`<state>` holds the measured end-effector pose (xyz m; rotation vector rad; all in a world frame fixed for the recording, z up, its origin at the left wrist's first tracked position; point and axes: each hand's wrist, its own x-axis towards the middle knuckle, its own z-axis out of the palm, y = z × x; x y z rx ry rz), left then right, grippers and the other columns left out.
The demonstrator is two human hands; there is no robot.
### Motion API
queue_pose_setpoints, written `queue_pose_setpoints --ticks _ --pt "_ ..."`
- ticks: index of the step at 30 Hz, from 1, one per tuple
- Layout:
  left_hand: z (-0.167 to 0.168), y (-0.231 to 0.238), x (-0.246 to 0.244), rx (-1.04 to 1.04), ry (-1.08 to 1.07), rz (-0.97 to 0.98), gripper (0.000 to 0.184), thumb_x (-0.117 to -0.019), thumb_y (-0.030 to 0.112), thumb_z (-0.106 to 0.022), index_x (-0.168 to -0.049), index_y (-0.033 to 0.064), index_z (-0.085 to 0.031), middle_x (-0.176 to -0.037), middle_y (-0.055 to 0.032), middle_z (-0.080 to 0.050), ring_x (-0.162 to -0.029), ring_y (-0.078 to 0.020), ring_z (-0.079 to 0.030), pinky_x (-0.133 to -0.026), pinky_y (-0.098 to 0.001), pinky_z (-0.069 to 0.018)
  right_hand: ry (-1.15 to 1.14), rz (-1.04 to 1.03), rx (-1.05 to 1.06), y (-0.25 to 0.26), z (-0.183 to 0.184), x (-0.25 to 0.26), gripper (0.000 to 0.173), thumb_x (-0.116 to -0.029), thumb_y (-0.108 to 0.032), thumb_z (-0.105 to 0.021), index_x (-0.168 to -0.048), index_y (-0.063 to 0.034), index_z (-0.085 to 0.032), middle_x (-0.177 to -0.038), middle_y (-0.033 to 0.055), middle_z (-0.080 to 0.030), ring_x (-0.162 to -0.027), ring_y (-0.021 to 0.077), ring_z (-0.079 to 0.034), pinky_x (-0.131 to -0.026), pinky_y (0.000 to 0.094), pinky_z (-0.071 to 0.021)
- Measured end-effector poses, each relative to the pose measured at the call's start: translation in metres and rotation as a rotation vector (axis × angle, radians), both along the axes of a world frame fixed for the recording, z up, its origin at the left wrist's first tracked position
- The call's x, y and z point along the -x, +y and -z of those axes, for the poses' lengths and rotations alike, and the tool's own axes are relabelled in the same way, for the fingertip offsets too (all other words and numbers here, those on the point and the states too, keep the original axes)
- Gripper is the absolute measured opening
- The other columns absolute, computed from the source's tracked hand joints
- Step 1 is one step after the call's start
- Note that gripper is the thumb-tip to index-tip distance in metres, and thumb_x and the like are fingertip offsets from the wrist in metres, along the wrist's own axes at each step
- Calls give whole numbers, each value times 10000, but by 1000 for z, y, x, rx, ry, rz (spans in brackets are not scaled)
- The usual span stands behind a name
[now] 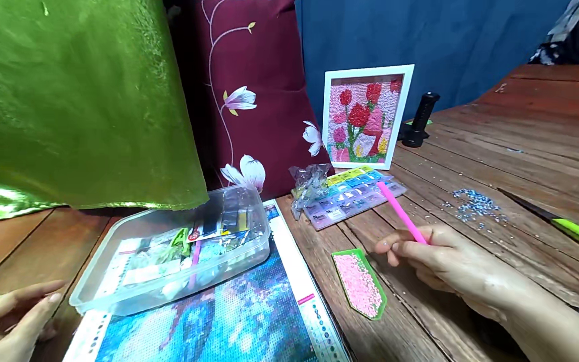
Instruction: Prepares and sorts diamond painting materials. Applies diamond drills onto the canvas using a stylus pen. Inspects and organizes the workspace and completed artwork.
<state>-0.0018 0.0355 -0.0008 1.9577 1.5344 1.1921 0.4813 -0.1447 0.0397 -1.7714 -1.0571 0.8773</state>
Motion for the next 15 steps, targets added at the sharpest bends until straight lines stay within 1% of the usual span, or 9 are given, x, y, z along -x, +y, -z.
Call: queue_pose_setpoints --ticks 1,2,3,4,5,8,10,13,15 --pt "-1 -2 -2 2 -3 -8 274 -960 -8 -537 -1166 -187 -552 -918 -73 -555 -671 8 -531 -617 -152 -476 -270 33 -35 0 5 -2 239 -1011 2 -544 -903 -77 -743 -621 -44 -560 -464 24 -389 -451 206 -333" --pt "-1 -4 -2 -2 2 -4 271 -955 -4 -553 -1164 -177 -556 -902 -56 -573 -664 22 -539 -612 -145 -481 -537 67 -77 1 10 -5 193 -975 7 -598 -867 -70 -737 -655 -6 -600 -546 98 -493 -532 303 -405" --pt "0 -4 2 -14 18 13 274 -941 14 -570 -1161 -151 -567 -897 -28 -597 -665 41 -555 -611 -136 -494 -750 100 -118 2 15 -7 135 -930 27 -656 -822 -29 -716 -641 56 -590 -584 196 -552 -559 404 -436" --pt "1 -4 3 -24 27 26 278 -933 19 -578 -1160 -143 -569 -896 -18 -606 -670 47 -560 -614 -136 -498 -899 117 -109 2 19 -8 114 -902 26 -703 -790 8 -685 -650 125 -597 -632 303 -612 -589 495 -477" --pt "0 -5 1 -23 28 28 281 -929 11 -575 -1161 -146 -564 -898 -22 -606 -675 44 -558 -620 -143 -498 -994 123 -70 3 22 -9 162 -886 3 -732 -751 18 -646 -651 158 -594 -657 359 -637 -596 530 -491" --pt "0 -8 -4 -19 31 -5 275 -906 -20 -570 -1154 -141 -566 -856 -24 -596 -651 29 -551 -601 -148 -491 -1061 118 159 5 22 -4 230 -914 -101 -755 -743 -9 -633 -682 168 -618 -705 376 -664 -606 529 -506" --pt "-2 -9 -4 -18 59 -4 271 -907 -13 -584 -1149 -135 -576 -878 -27 -602 -668 31 -553 -610 -144 -489 -1080 110 220 5 21 0 237 -909 -131 -767 -747 -8 -644 -699 177 -631 -719 390 -672 -604 533 -506" --pt "-2 -10 -6 -10 47 -8 244 -907 -15 -585 -1128 -119 -583 -870 -10 -599 -668 44 -554 -605 -130 -484 -1111 121 100 3 21 -2 306 -897 -149 -785 -686 -19 -606 -626 156 -589 -643 372 -649 -557 520 -484" --pt "-2 -11 -9 -4 18 -26 227 -906 -41 -571 -1121 -115 -581 -846 6 -588 -653 49 -550 -590 -123 -479 -942 113 -88 2 18 -5 297 -944 -132 -719 -681 -57 -602 -559 72 -507 -533 252 -537 -507 443 -409"
